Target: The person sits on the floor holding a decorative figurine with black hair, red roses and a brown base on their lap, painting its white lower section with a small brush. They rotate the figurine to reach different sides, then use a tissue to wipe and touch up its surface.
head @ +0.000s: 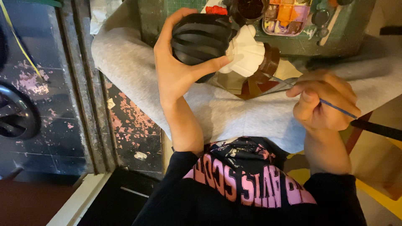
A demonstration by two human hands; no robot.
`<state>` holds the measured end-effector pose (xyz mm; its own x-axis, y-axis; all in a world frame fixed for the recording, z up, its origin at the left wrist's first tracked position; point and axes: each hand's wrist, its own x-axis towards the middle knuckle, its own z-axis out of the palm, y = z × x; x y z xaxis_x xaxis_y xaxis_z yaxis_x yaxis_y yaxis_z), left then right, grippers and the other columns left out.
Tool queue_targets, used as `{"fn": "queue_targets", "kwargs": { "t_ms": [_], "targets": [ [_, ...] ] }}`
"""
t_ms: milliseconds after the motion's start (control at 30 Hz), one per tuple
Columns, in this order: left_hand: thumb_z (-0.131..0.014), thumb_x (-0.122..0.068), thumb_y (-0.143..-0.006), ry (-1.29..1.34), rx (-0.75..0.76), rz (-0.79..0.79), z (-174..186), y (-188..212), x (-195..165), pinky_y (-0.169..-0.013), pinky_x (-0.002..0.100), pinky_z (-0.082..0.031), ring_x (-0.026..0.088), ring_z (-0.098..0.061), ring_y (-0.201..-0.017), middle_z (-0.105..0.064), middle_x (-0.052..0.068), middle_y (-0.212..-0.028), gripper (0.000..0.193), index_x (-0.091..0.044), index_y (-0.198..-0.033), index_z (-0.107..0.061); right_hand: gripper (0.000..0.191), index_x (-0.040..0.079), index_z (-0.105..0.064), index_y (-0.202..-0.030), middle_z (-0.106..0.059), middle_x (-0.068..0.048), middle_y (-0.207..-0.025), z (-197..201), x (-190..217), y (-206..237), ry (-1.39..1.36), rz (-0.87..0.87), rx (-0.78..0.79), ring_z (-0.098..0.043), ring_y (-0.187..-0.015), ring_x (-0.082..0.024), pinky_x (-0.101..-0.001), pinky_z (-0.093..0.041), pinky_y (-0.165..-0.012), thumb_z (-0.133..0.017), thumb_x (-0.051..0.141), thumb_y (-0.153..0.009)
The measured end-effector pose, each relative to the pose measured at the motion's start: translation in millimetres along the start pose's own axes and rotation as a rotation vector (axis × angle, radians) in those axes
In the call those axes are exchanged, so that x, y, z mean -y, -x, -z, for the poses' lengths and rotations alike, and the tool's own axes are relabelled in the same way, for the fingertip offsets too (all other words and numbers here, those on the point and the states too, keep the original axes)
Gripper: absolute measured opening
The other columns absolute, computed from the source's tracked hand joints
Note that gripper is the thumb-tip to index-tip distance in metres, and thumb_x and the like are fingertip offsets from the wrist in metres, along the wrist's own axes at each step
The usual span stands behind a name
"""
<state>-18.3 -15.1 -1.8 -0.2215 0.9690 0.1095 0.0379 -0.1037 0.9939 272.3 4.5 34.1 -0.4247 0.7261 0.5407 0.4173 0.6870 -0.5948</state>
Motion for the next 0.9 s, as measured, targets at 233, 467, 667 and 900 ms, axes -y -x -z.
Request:
{"fn": "queue_targets", "kwargs": {
  "t_ms": [233,467,667,900],
  "targets": [
    [-0.105,-0.011,-0.079,-0.008,0.003,-0.004,0.2,-0.6,0.1,-0.102,0.030,-0.062,0.016,-0.073,-0.111,-0.074,0.008,-0.121,0.075,-0.006,-0.136,-0.056,0.043,-0.005,-0.058,-0.089,-0.067,-0.012,-0.080,-0.5,-1.1,1.1,0.008,0.002,0.009,-0.066,-0.069,-0.027,-0.0341,-0.052,-0.062,-0.050,0.020,-0.123],
    [-0.105,-0.011,-0.078,-0.053,-0.004,-0.017,0.4,-0.9,-1.8,-0.101,0.030,-0.061,0.015,-0.073,-0.109,-0.074,0.008,-0.119,0.074,-0.006,-0.134,-0.056,0.043,-0.003,-0.062,-0.088,-0.067,-0.011,-0.080,-2.2,2.4,-0.7,0.004,-0.034,-0.023,-0.066,-0.069,-0.027,-0.0354,-0.053,-0.064,-0.051,0.021,-0.122],
    [-0.104,-0.011,-0.078,-0.001,-0.021,0.024,-1.5,-1.4,-0.8,-0.100,0.031,-0.061,0.015,-0.073,-0.109,-0.074,0.009,-0.118,0.073,-0.005,-0.134,-0.057,0.040,-0.004,-0.062,-0.087,-0.065,-0.012,-0.076,-3.2,2.5,-2.2,-0.020,0.023,0.005,-0.067,-0.068,-0.029,-0.0363,-0.052,-0.061,-0.053,0.020,-0.118],
    [-0.104,-0.011,-0.078,-0.013,-0.021,0.038,-0.7,-1.2,-0.3,-0.100,0.031,-0.061,0.015,-0.073,-0.109,-0.075,0.009,-0.118,0.074,-0.005,-0.134,-0.056,0.035,-0.005,-0.060,-0.089,-0.066,-0.013,-0.077,-3.8,3.2,-5.0,-0.034,0.046,0.023,-0.067,-0.071,-0.030,-0.0369,-0.054,-0.062,-0.053,0.016,-0.117]
  ]
}}
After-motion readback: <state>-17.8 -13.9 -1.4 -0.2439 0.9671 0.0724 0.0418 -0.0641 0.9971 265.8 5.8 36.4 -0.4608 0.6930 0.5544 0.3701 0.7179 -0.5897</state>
